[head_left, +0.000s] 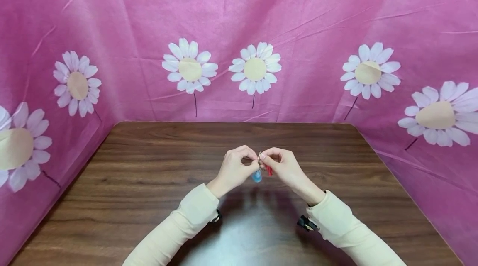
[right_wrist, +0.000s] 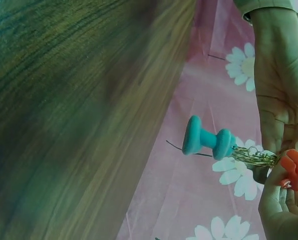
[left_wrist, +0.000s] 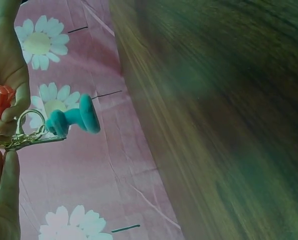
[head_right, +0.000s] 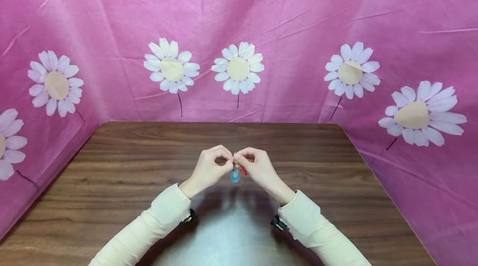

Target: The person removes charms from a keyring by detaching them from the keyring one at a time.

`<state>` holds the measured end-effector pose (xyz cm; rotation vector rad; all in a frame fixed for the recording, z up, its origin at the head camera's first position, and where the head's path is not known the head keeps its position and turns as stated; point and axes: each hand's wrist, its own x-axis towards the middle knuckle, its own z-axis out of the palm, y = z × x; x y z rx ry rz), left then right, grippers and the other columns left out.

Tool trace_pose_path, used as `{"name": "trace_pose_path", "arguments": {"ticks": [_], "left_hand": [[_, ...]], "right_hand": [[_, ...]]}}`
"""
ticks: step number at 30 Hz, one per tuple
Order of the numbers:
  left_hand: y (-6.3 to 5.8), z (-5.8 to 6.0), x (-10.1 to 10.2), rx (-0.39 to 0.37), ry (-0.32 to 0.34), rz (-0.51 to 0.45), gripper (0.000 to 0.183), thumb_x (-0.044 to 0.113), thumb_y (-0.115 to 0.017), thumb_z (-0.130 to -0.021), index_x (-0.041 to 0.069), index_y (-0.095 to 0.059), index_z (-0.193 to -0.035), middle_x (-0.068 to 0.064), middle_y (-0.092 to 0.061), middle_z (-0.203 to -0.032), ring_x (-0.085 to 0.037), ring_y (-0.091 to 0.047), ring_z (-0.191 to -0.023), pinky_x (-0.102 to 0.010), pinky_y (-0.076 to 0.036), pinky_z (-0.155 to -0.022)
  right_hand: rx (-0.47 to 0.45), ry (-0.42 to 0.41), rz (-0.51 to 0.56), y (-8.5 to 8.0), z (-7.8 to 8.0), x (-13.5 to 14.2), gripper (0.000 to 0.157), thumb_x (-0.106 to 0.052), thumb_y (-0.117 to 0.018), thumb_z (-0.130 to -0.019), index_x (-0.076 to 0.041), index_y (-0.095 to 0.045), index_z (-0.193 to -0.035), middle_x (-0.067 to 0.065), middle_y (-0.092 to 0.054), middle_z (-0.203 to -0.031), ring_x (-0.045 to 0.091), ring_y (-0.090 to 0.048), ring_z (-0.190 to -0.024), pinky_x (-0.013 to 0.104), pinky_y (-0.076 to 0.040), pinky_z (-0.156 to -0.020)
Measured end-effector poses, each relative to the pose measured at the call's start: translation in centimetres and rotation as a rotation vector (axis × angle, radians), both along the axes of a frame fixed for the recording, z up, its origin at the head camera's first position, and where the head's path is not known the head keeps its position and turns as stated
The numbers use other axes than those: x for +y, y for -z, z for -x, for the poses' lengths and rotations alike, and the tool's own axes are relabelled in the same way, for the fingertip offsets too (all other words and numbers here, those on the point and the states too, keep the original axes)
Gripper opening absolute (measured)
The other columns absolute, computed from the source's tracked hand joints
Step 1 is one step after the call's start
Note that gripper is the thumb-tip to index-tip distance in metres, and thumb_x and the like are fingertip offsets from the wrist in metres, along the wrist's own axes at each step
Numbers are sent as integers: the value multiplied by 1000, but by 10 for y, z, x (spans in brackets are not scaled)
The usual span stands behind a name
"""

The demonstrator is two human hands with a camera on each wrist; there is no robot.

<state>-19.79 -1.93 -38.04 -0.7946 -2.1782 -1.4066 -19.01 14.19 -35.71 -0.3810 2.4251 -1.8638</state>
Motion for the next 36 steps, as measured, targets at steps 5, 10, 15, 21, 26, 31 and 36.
{"name": "trace_pose_path", "arguments": {"ticks": [5,10,15,21,26,31,36], "left_hand": [[0,0,-1,-44,-31,-7,6,4,-62,-72,7,-66,-70,0,-64,-71,-1,-58,-64,-15,-51,-59],[-3,1,2,-68,-53,-54,5,2,-62,-72,5,-66,-70,-5,-67,-72,-6,-62,-63,-15,-52,-59],[-6,1,3,-109,-54,-98,4,2,-62,-74,1,-66,-74,-8,-69,-73,-11,-66,-65,-16,-53,-59],[-7,-1,5,-124,-61,-109,4,2,-63,-74,0,-66,-75,-8,-69,-73,-11,-65,-65,-16,-53,-59],[-6,-2,7,-168,-66,-83,4,6,-63,-75,4,-67,-75,-6,-69,-75,-6,-64,-64,-16,-53,-59],[-4,-3,5,-208,-74,-73,5,4,-62,-75,5,-67,-74,-6,-69,-76,-6,-64,-65,-17,-53,-60],[0,1,-2,-141,-25,-18,6,3,-62,-78,5,-68,-77,-5,-67,-78,-9,-64,-73,-18,-54,-67]], "right_hand": [[39,-6,-12,3,2,-2,19,-11,-58,-89,8,-61,-93,3,-60,-69,5,-51,-52,23,-47,-49],[146,-14,-33,3,3,-2,16,-9,-58,-89,7,-62,-91,13,-59,-70,7,-49,-49,27,-49,-47],[237,-5,-50,3,3,-2,13,-8,-59,-88,4,-63,-89,18,-59,-72,9,-48,-50,25,-45,-46],[340,-3,-128,1,0,-1,9,-10,-61,-87,-1,-64,-86,12,-64,-77,8,-51,-57,20,-44,-50],[636,17,-325,2,-2,4,4,-5,-64,-83,-9,-64,-82,-1,-63,-76,3,-50,-62,19,-44,-53],[805,-1,-487,3,-1,6,6,-6,-64,-83,-12,-63,-83,-5,-60,-75,2,-45,-60,19,-40,-53],[687,-64,-527,1,5,9,3,-9,-64,-84,-12,-65,-85,-4,-62,-76,1,-43,-59,18,-39,-53]]}}
